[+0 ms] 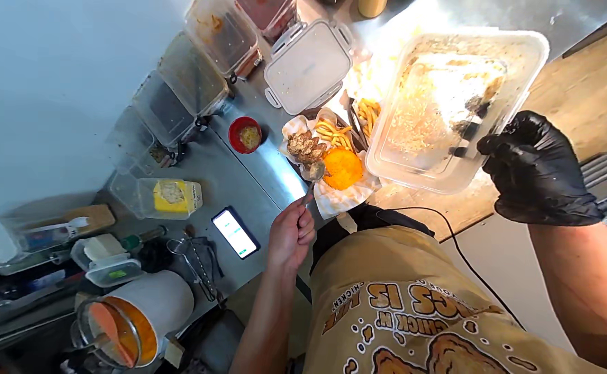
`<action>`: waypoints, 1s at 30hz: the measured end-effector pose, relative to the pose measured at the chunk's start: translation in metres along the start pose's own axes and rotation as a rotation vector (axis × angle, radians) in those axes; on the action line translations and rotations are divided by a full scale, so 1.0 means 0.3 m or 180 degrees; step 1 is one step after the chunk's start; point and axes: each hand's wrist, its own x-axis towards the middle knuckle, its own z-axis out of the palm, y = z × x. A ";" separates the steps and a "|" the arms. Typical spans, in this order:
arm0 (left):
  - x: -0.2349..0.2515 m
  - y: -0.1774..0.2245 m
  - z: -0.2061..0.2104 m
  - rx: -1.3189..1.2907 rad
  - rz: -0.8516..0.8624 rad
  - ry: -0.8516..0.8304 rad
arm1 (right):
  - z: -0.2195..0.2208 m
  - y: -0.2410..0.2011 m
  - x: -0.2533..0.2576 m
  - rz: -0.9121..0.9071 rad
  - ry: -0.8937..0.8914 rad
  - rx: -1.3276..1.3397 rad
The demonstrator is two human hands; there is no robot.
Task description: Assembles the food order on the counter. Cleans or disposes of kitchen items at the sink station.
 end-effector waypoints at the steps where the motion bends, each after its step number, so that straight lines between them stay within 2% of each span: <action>1: 0.020 -0.004 0.014 0.0007 0.0040 -0.0011 | 0.004 0.000 0.002 -0.0009 -0.0030 0.0030; 5: 0.094 -0.019 0.044 -0.0059 0.0205 -0.0015 | 0.015 -0.005 0.002 0.0000 -0.0044 -0.0004; 11: 0.001 -0.018 -0.011 0.0080 0.0078 0.0089 | 0.013 0.006 0.007 0.0005 -0.0004 0.0006; 18: -0.014 -0.034 -0.037 0.0199 0.0117 0.0214 | 0.040 -0.017 0.019 -0.0034 -0.0087 0.0021; 21: -0.017 -0.027 -0.075 0.0232 0.0083 0.0154 | 0.041 -0.024 0.023 -0.0057 -0.0156 0.0005; 24: -0.063 0.037 -0.168 0.0393 0.0356 0.0216 | 0.042 -0.027 0.024 -0.0062 -0.0087 -0.0036; 27: -0.048 0.152 -0.253 0.1174 0.1000 0.0647 | 0.056 -0.030 0.023 0.0030 0.0079 -0.0067; 30: 0.065 0.270 -0.302 0.2994 0.1628 0.1162 | 0.075 -0.038 0.021 -0.0011 0.0062 -0.0114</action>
